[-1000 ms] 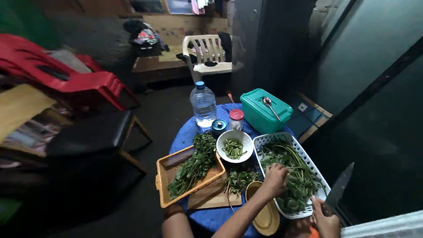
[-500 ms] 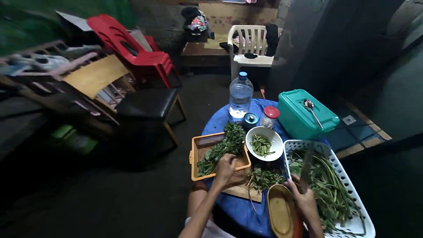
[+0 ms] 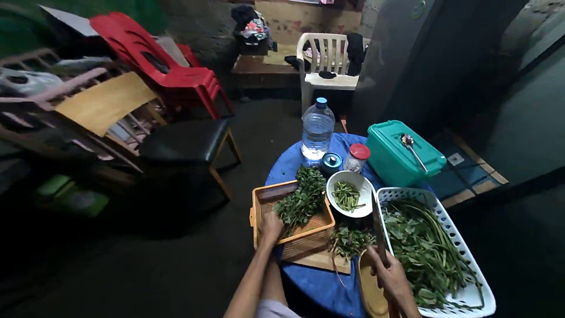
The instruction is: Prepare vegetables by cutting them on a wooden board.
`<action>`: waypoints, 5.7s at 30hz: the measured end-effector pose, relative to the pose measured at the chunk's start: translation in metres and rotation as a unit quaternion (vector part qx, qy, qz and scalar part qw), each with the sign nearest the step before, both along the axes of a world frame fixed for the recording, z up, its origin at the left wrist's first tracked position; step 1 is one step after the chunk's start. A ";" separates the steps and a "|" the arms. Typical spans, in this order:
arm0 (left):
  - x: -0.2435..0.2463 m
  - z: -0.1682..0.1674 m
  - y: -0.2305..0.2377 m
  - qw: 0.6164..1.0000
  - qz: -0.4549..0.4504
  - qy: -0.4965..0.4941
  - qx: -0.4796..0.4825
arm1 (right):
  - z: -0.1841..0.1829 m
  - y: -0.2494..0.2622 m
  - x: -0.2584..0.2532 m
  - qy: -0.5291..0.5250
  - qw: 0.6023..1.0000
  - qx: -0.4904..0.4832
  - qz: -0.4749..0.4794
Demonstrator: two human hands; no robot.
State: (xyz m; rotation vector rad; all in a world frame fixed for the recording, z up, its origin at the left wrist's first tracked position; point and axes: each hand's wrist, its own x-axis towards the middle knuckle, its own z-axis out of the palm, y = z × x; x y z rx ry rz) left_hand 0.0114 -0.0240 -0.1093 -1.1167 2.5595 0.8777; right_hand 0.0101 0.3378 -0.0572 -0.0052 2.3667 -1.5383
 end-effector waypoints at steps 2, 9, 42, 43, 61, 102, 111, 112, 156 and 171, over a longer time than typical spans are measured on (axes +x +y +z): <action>0.015 0.016 -0.007 0.996 0.012 0.074 0.054 | 0.002 0.002 0.007 -0.050 0.998 -0.031 -0.015; 0.057 0.046 0.017 0.892 0.045 0.378 0.243 | 0.001 -0.016 0.026 -0.056 0.979 -0.188 0.050; 0.063 0.084 0.212 0.825 -0.172 0.481 0.242 | 0.038 -0.023 0.054 -0.019 0.966 -0.256 0.004; 0.063 0.082 0.213 0.823 -0.170 0.486 0.239 | 0.040 -0.021 0.053 -0.034 0.965 -0.261 0.015; 0.060 0.055 0.225 0.766 -0.175 0.527 0.323 | 0.031 -0.008 0.042 -0.241 0.875 -0.416 -0.058; -0.009 0.008 -0.015 0.998 0.042 -0.042 -0.003 | -0.031 0.074 0.010 -0.156 0.953 -0.168 -0.198; 0.041 0.092 -0.030 0.931 -0.008 0.231 0.282 | -0.017 0.055 0.019 -0.115 0.958 -0.224 -0.137; 0.046 0.090 -0.027 0.906 -0.020 0.268 0.326 | -0.015 0.050 0.021 -0.100 0.961 -0.229 -0.120; 0.066 0.085 0.215 0.796 -0.268 0.539 0.067 | 0.053 -0.003 0.068 -0.076 0.911 -0.404 0.028; 0.078 0.089 0.224 0.818 -0.232 0.485 0.206 | 0.033 0.008 0.063 -0.088 0.921 -0.377 0.029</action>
